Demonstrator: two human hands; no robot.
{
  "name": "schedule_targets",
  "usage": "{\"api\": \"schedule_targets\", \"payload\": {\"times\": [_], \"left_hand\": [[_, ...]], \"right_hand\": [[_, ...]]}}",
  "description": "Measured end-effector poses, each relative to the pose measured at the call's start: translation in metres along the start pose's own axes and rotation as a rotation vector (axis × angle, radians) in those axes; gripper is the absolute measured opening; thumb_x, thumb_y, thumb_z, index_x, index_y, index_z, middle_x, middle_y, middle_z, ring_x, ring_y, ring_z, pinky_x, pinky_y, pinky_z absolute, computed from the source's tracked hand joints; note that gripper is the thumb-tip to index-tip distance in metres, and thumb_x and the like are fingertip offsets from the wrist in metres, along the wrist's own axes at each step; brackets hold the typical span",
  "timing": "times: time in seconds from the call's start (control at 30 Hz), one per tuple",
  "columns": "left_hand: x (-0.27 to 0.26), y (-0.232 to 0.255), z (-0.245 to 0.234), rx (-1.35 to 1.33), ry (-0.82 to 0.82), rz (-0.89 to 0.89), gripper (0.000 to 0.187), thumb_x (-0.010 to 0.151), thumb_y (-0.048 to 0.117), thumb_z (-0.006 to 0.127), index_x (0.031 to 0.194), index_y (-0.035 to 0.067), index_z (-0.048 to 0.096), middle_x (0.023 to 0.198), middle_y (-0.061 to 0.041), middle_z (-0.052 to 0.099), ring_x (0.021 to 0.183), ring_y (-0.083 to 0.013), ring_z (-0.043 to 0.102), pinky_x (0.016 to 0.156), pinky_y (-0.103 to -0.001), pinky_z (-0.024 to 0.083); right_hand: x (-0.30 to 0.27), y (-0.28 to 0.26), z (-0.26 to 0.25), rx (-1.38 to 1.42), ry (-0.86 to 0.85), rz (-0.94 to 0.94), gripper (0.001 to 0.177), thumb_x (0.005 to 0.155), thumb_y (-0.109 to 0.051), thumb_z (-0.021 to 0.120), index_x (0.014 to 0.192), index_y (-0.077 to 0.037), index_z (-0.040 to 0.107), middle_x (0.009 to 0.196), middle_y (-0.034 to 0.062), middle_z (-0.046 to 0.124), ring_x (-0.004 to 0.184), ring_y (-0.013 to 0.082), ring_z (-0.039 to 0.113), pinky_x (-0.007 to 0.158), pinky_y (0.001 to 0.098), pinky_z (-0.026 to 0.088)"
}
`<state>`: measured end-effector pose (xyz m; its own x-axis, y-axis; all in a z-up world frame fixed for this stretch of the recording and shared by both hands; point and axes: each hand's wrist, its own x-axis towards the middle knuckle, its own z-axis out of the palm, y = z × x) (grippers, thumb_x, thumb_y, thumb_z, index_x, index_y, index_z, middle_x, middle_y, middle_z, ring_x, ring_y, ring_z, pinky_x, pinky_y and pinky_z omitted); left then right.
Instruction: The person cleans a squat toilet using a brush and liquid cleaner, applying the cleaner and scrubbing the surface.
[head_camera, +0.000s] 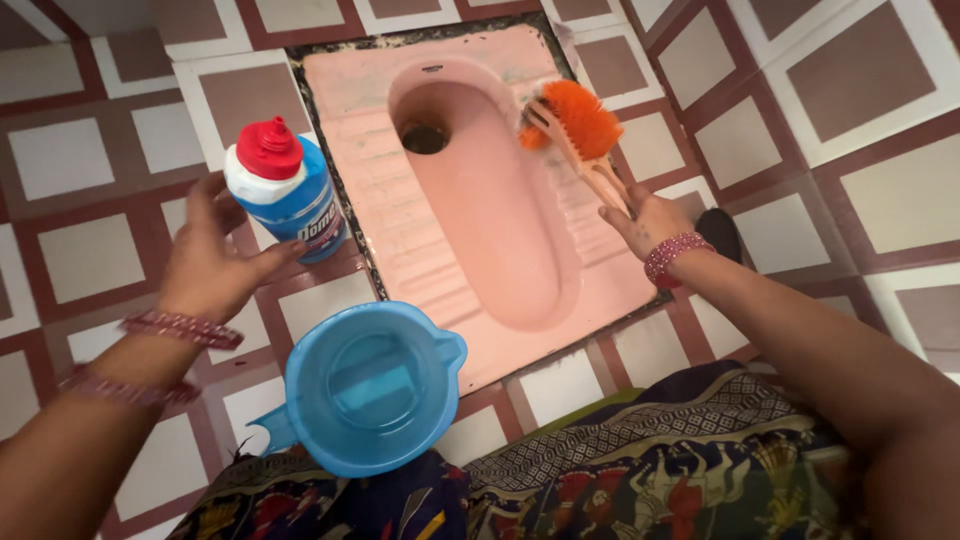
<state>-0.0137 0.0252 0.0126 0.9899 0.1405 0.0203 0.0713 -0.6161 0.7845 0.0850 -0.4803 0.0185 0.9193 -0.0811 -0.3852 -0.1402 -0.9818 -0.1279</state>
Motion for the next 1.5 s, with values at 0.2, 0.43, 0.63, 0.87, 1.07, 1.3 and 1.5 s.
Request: {"api": "schedule_targets", "payload": {"times": [0.2,0.43,0.63,0.87,1.07,1.3,1.5], "left_hand": [[-0.010,0.032,-0.033,0.336,-0.661,-0.641,0.081,0.087,0.065,0.069,0.132,-0.003,0.069,0.114,-0.027,0.072,0.106,-0.0396,0.071,0.090,-0.051,0.060],[-0.051,0.055,-0.005,0.722,-1.141,-0.373,0.073,0.080,0.055,0.073,0.137,0.013,0.058,0.121,-0.011,0.076,0.114,-0.0231,0.074,0.104,-0.038,0.056],[-0.058,0.028,0.006,0.543,-0.749,-0.268,0.064,0.088,0.035,0.066,0.147,0.018,0.047,0.125,-0.018,0.069,0.115,-0.0335,0.069,0.102,-0.046,0.053],[-0.073,0.041,-0.011,0.427,-0.412,-0.319,0.044,0.098,0.035,0.054,0.135,0.011,0.054,0.093,-0.026,0.074,0.092,-0.0428,0.074,0.086,-0.054,0.056],[-0.085,0.032,-0.011,0.534,-0.305,-0.270,0.035,0.103,0.034,0.052,0.121,0.005,0.056,0.081,-0.028,0.072,0.080,-0.0458,0.073,0.074,-0.057,0.057],[-0.094,0.026,-0.005,0.588,-0.197,-0.241,0.033,0.104,0.035,0.049,0.120,0.007,0.057,0.080,-0.025,0.071,0.077,-0.0457,0.071,0.070,-0.057,0.056],[-0.096,0.023,-0.003,0.590,-0.152,-0.193,0.032,0.103,0.034,0.050,0.119,0.007,0.057,0.079,-0.025,0.071,0.075,-0.0460,0.070,0.068,-0.058,0.055]], "right_hand": [[-0.007,0.013,0.003,-0.016,0.011,0.035,0.068,0.093,-0.048,0.064,0.146,-0.008,0.051,0.107,0.0285,0.071,0.101,0.0430,0.070,0.089,0.0494,0.054],[-0.017,0.029,0.011,-0.183,0.057,-0.089,0.063,0.092,-0.050,0.063,0.141,-0.011,0.055,0.100,0.0237,0.074,0.095,0.0429,0.070,0.084,0.0516,0.055],[-0.033,0.053,0.004,-0.188,0.003,-0.008,0.059,0.092,-0.054,0.062,0.132,-0.010,0.062,0.099,0.0241,0.074,0.094,0.0430,0.071,0.085,0.0514,0.056],[-0.058,0.066,0.003,-0.124,-0.036,0.084,0.063,0.091,-0.053,0.064,0.130,-0.003,0.061,0.100,0.0283,0.073,0.095,0.0430,0.072,0.087,0.0508,0.056],[-0.056,0.035,-0.013,-0.373,-0.152,0.041,0.068,0.088,-0.052,0.061,0.147,-0.020,0.052,0.102,0.0214,0.076,0.096,0.0398,0.074,0.085,0.0504,0.058],[0.042,-0.014,0.023,0.125,0.134,0.114,0.064,0.095,-0.052,0.064,0.133,-0.002,0.062,0.116,0.0273,0.070,0.112,0.0421,0.067,0.097,0.0488,0.052],[0.078,-0.078,0.091,0.364,0.247,0.218,0.063,0.091,-0.046,0.066,0.128,0.004,0.061,0.118,0.0300,0.068,0.112,0.0430,0.068,0.098,0.0480,0.053]]}}
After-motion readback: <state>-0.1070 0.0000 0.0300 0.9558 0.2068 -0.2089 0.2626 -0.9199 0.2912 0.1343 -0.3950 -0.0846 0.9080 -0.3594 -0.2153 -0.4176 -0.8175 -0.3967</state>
